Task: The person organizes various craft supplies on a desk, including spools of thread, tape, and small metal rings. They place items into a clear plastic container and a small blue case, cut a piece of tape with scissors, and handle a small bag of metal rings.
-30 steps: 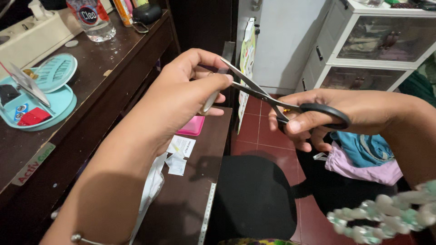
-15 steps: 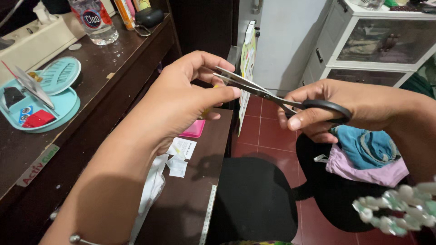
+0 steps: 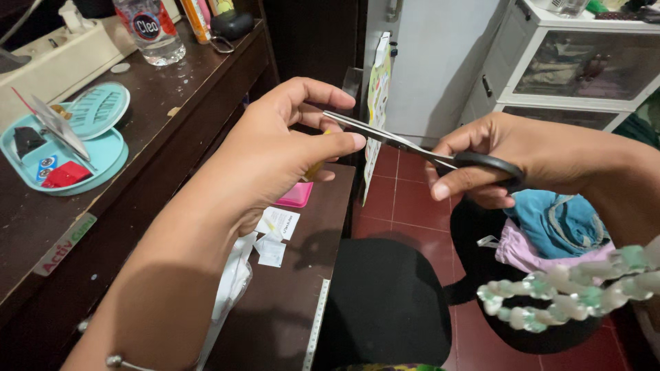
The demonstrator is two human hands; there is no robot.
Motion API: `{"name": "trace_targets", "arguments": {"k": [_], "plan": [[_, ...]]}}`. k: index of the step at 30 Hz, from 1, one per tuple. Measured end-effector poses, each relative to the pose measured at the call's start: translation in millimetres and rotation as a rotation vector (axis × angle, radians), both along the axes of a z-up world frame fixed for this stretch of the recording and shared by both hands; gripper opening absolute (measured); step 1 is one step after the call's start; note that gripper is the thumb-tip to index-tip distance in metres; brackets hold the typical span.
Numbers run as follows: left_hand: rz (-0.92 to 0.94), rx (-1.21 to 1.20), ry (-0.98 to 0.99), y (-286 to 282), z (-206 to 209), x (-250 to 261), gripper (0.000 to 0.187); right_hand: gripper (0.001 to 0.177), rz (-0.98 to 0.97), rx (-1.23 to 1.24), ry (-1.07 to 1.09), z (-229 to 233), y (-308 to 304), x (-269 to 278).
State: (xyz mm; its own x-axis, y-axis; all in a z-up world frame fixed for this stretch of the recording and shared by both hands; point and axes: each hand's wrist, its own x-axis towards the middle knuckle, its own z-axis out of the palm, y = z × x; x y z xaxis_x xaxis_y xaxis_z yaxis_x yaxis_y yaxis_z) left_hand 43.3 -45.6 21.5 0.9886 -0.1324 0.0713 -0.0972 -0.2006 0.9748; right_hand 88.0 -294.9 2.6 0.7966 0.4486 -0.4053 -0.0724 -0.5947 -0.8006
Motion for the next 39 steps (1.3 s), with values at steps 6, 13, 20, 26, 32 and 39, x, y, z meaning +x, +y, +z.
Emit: {"name": "trace_targets", "arguments": {"k": [6, 13, 20, 26, 32, 39], "plan": [[0.081, -0.04, -0.06, 21, -8, -2, 0.049, 0.025, 0.043, 0.019, -0.014, -6, 10, 6], [0.303, 0.492, -0.647, 89, -19, 17, 0.063, 0.032, -0.067, -0.26, -0.279, 21, 82, 9], [0.424, 0.792, -0.729, 125, -29, 40, 0.072, 0.028, 0.135, -0.081, -0.533, 22, 146, 43], [0.562, 0.872, -0.767, 132, -37, 55, 0.081, 0.037, 0.162, -0.025, -0.778, 12, 186, 82], [0.629, 0.679, -0.937, 132, -32, 55, 0.063, 0.027, 0.328, -0.065, -1.023, 24, 215, 107], [0.631, -0.075, -0.509, 118, -11, -4, 0.034, 0.032, 0.406, -0.255, -0.832, 47, 252, 93]]}}
